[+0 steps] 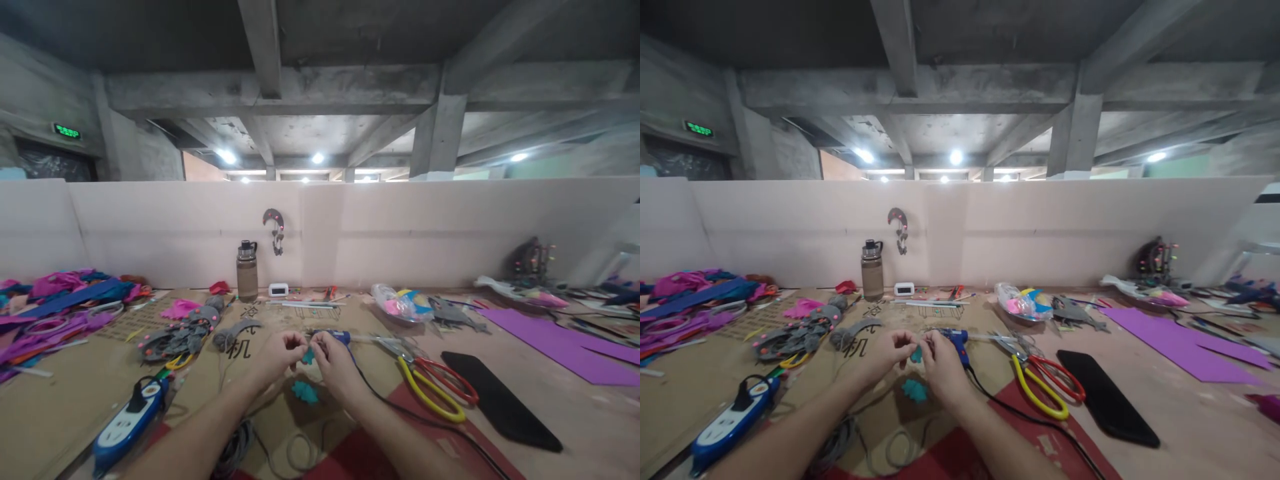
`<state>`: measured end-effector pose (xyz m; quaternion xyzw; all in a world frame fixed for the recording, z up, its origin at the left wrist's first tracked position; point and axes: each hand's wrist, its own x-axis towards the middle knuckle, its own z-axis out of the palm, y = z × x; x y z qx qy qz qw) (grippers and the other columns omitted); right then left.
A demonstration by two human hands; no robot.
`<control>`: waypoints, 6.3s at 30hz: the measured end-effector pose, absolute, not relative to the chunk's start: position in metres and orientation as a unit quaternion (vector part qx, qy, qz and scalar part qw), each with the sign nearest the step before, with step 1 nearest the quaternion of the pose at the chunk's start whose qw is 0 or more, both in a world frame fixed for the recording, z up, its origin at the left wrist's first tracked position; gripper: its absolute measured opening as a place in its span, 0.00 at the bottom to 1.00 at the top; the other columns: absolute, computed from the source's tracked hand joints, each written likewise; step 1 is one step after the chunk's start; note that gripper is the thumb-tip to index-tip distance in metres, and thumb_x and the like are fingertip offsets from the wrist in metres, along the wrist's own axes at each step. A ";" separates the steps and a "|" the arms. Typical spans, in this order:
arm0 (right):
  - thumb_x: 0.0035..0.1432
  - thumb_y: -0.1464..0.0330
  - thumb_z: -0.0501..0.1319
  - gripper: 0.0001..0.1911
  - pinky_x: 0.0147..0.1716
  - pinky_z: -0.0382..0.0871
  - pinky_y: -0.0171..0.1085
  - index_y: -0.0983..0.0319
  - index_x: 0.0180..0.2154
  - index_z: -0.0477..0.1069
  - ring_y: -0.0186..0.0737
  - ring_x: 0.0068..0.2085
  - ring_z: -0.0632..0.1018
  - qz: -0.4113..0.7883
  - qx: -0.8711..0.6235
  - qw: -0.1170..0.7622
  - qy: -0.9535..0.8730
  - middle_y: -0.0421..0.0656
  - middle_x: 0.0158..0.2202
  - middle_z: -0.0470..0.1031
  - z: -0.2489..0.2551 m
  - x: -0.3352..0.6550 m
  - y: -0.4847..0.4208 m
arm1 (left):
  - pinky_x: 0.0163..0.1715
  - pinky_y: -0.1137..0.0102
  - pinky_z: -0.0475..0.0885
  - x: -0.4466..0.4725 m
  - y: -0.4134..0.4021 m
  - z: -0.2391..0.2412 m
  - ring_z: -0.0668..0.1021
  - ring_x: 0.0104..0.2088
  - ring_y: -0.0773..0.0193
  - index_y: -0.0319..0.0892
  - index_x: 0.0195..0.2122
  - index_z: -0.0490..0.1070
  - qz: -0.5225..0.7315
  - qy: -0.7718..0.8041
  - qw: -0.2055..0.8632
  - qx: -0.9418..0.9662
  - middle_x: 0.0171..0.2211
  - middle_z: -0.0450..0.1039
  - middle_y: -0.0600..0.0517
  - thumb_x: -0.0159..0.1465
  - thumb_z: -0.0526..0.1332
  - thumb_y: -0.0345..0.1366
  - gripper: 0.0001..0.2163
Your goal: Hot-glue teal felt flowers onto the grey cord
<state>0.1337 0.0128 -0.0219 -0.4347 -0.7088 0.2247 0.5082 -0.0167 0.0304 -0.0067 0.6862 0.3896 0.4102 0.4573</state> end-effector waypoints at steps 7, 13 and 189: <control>0.58 0.66 0.50 0.09 0.28 0.60 0.33 0.61 0.27 0.63 0.36 0.28 0.68 0.226 -0.435 0.502 -0.712 0.41 0.26 0.70 -0.023 0.133 0.016 | 0.18 0.75 0.62 -0.017 0.030 -0.007 0.66 0.19 0.71 0.38 0.25 0.70 0.408 0.405 0.459 0.677 0.21 0.67 0.55 0.51 0.62 0.43 0.12; 0.57 0.65 0.51 0.09 0.29 0.60 0.34 0.61 0.28 0.63 0.36 0.28 0.68 0.227 -0.439 0.503 -0.709 0.41 0.26 0.69 -0.026 0.134 0.018 | 0.18 0.76 0.62 -0.017 0.029 -0.002 0.67 0.20 0.71 0.37 0.26 0.69 0.398 0.409 0.461 0.680 0.20 0.67 0.55 0.50 0.61 0.40 0.10; 0.59 0.65 0.51 0.09 0.27 0.59 0.33 0.61 0.30 0.64 0.35 0.27 0.67 0.189 -0.432 0.545 -0.693 0.40 0.26 0.67 -0.020 0.138 0.013 | 0.30 0.72 0.65 -0.013 0.024 0.012 0.72 0.28 0.66 0.38 0.29 0.74 0.400 0.402 0.358 0.742 0.26 0.73 0.52 0.53 0.63 0.45 0.13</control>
